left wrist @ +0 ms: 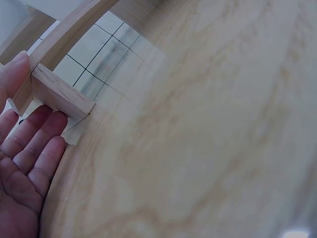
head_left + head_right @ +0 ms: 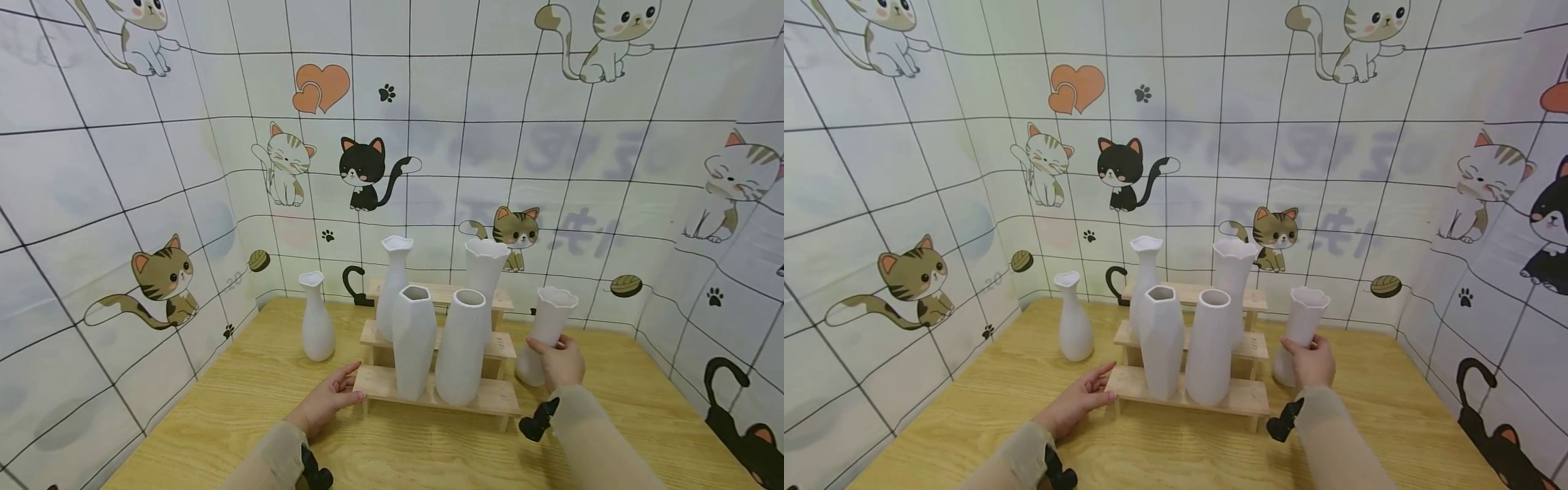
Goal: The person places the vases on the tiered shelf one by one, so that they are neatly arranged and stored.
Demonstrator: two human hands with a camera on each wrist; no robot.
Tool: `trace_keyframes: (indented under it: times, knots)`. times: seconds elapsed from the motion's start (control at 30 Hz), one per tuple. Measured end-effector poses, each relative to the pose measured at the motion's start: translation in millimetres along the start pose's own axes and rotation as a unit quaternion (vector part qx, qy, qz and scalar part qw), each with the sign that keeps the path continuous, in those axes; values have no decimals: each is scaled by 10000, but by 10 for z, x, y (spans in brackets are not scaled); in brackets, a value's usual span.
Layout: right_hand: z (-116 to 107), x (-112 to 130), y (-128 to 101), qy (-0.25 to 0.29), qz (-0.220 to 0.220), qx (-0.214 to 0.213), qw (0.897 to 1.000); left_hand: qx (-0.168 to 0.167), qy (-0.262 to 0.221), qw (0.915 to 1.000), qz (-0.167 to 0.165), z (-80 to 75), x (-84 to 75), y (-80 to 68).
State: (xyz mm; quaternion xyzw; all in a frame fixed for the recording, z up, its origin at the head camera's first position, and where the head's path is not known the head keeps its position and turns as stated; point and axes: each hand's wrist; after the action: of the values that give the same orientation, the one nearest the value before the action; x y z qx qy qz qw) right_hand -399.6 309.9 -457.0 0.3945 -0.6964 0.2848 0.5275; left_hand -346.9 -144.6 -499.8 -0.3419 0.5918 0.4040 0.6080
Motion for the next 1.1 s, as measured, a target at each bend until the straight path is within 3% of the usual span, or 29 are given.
trace_keyframes:
  times: [0.03, 0.1, 0.23, 0.63, 1.1]
  knots:
    - [-17, 6, -10, -10, -10, 6, 10000, -4, -5, 10000, -5, 2, 0, -1]
    - [-100, 230, -246, 47, 41, 67, 10000, -7, -20, 10000, -21, 4, -2, -3]
    - [-179, 376, -381, -28, -98, 168, 9998, -27, -71, 9999, -65, 0, -6, -8]
    - [-358, 629, -354, -301, -334, 475, 9979, -31, -25, 10000, -34, 6, -10, -10]
    - [-566, 1097, -366, -764, -619, 621, 9932, 8, 1, 10000, 2, 11, -17, -7]
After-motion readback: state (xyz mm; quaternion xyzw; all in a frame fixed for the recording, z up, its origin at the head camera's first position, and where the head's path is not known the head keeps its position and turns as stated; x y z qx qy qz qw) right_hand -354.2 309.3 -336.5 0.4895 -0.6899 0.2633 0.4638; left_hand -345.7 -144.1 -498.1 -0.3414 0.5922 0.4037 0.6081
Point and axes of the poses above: each hand's wrist, its own y-axis towards the middle knuckle, its own z-axis out of the palm, x = y × z, and after that the axes turned 6 degrees about -y, right-handed
